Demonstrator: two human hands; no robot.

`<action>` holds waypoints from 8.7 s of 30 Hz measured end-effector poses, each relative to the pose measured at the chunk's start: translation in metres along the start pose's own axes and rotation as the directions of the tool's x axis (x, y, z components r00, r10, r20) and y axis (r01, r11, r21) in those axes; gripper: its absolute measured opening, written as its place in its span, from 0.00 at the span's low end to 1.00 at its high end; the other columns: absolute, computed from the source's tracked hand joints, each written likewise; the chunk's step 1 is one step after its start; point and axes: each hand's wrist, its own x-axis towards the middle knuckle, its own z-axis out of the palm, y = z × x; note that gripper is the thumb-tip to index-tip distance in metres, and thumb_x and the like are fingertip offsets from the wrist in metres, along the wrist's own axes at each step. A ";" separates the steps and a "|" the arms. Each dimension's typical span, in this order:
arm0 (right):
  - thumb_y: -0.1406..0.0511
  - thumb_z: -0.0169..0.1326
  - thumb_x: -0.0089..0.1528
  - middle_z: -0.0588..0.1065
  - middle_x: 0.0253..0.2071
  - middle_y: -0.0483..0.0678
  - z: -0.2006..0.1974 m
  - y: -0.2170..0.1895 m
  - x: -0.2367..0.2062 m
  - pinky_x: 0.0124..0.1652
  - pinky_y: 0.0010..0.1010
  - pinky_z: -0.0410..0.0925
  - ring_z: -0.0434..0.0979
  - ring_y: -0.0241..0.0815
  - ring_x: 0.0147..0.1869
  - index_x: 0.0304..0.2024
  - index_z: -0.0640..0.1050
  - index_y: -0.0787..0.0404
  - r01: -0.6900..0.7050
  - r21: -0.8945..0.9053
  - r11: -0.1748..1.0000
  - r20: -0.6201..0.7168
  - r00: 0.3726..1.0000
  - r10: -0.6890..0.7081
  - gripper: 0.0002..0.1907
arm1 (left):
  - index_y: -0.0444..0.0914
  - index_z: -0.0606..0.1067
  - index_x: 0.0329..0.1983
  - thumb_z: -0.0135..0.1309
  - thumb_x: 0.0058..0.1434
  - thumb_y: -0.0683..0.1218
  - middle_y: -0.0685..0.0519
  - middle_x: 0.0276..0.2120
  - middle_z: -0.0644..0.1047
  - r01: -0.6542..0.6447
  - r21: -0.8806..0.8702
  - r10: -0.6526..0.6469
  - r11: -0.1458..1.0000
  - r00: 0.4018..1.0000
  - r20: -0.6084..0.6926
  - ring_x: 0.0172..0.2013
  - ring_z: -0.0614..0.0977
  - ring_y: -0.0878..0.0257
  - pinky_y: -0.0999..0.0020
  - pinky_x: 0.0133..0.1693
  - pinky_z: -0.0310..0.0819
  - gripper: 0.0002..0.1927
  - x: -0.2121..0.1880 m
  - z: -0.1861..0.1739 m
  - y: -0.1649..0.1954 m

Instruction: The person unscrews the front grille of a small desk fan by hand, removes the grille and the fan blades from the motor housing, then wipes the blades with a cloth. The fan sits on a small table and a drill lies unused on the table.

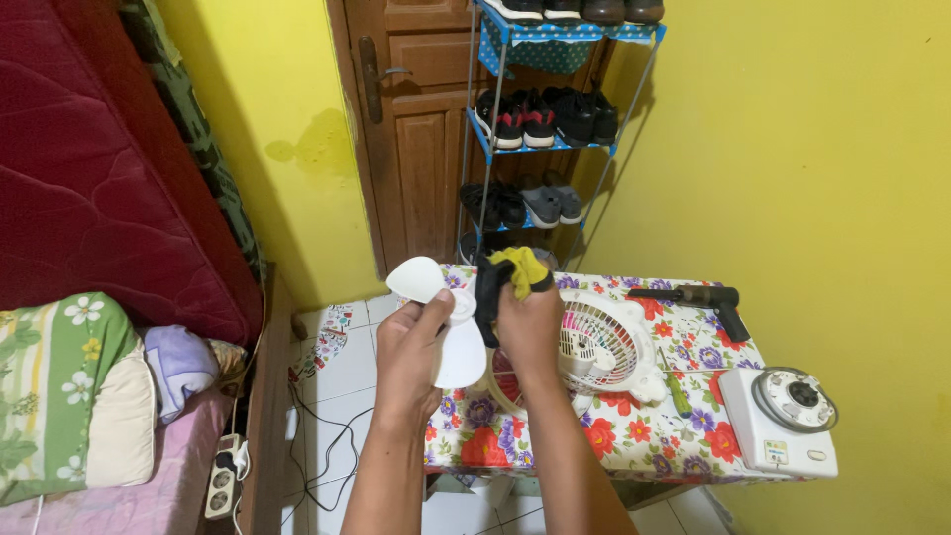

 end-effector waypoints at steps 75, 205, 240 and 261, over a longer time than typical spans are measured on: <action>0.71 0.53 0.67 0.79 0.42 0.45 -0.002 0.040 0.004 0.44 0.27 0.71 0.78 0.35 0.43 0.47 0.77 0.68 -0.167 0.603 0.780 -0.036 0.971 0.235 0.07 | 0.28 0.74 0.51 0.50 0.65 0.58 0.41 0.45 0.80 0.258 -0.261 -0.209 0.930 0.957 0.201 0.44 0.84 0.55 0.60 0.47 0.80 0.28 0.007 -0.020 0.018; 0.66 0.61 0.61 0.79 0.47 0.46 -0.016 0.023 -0.010 0.50 0.29 0.72 0.78 0.35 0.50 0.56 0.75 0.63 -0.056 0.233 0.971 0.500 0.863 -0.070 0.21 | 0.32 0.81 0.41 0.59 0.62 0.50 0.52 0.28 0.81 -0.144 0.703 -0.057 0.697 0.965 0.254 0.27 0.76 0.70 0.70 0.29 0.72 0.16 0.005 -0.032 0.030; 0.69 0.57 0.61 0.80 0.38 0.43 -0.004 0.028 0.002 0.39 0.26 0.71 0.77 0.33 0.39 0.49 0.79 0.65 -0.167 0.267 0.949 0.077 0.985 0.152 0.13 | 0.31 0.81 0.35 0.59 0.61 0.53 0.50 0.22 0.79 -0.215 0.796 -0.025 0.566 0.960 0.278 0.23 0.75 0.68 0.67 0.27 0.71 0.18 0.003 -0.022 0.021; 0.75 0.55 0.51 0.76 0.45 0.52 -0.015 0.006 -0.008 0.51 0.32 0.73 0.80 0.48 0.49 0.44 0.85 0.62 0.313 -0.120 0.942 0.303 0.915 -0.266 0.19 | 0.28 0.81 0.36 0.53 0.67 0.52 0.52 0.26 0.81 -0.178 0.557 0.239 0.811 0.970 -0.038 0.25 0.76 0.71 0.71 0.28 0.70 0.20 0.012 -0.035 0.021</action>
